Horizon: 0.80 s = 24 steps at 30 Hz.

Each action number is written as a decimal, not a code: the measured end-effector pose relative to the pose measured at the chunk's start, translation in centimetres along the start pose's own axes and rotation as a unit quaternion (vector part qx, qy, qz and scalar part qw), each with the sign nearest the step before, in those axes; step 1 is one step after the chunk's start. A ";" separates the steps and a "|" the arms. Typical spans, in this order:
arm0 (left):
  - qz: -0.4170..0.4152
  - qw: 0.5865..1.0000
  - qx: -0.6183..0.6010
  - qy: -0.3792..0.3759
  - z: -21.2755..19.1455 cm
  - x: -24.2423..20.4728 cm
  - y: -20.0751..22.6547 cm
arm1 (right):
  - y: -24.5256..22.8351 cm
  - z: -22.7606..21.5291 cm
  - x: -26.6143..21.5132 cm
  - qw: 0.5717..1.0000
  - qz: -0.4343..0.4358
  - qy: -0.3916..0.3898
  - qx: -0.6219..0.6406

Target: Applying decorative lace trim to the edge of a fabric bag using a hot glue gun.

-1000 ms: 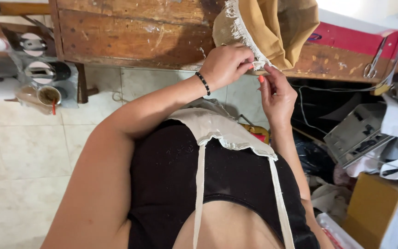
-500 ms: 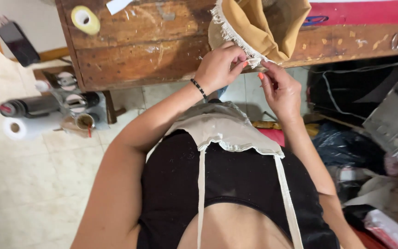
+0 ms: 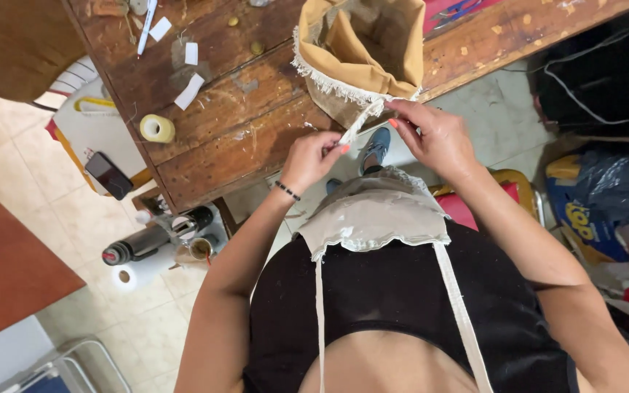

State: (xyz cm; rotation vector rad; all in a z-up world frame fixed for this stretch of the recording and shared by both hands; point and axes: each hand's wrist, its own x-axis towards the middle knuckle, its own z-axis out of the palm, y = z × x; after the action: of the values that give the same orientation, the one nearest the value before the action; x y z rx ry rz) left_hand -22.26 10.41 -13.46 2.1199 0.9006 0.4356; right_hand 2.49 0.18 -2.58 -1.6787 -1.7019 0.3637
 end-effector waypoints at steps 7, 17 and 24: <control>-0.017 0.995 0.100 0.013 -2.6 -0.9 2.1 | 0.0 0.0 -0.2 1.000 0.005 -0.003 -0.018; 0.002 0.993 -0.065 0.096 1.1 2.3 2.3 | 0.4 -0.2 0.0 1.000 -0.001 -0.007 -0.018; -0.052 0.973 -0.212 0.068 0.0 2.5 1.5 | 0.8 0.0 0.0 1.000 0.006 -0.018 -0.017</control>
State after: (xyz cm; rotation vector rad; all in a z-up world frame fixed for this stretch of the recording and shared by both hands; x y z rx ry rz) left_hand -19.85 11.55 -12.33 1.6608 0.8992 0.6608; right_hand 3.13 0.25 -3.07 -1.7168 -1.7344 0.3736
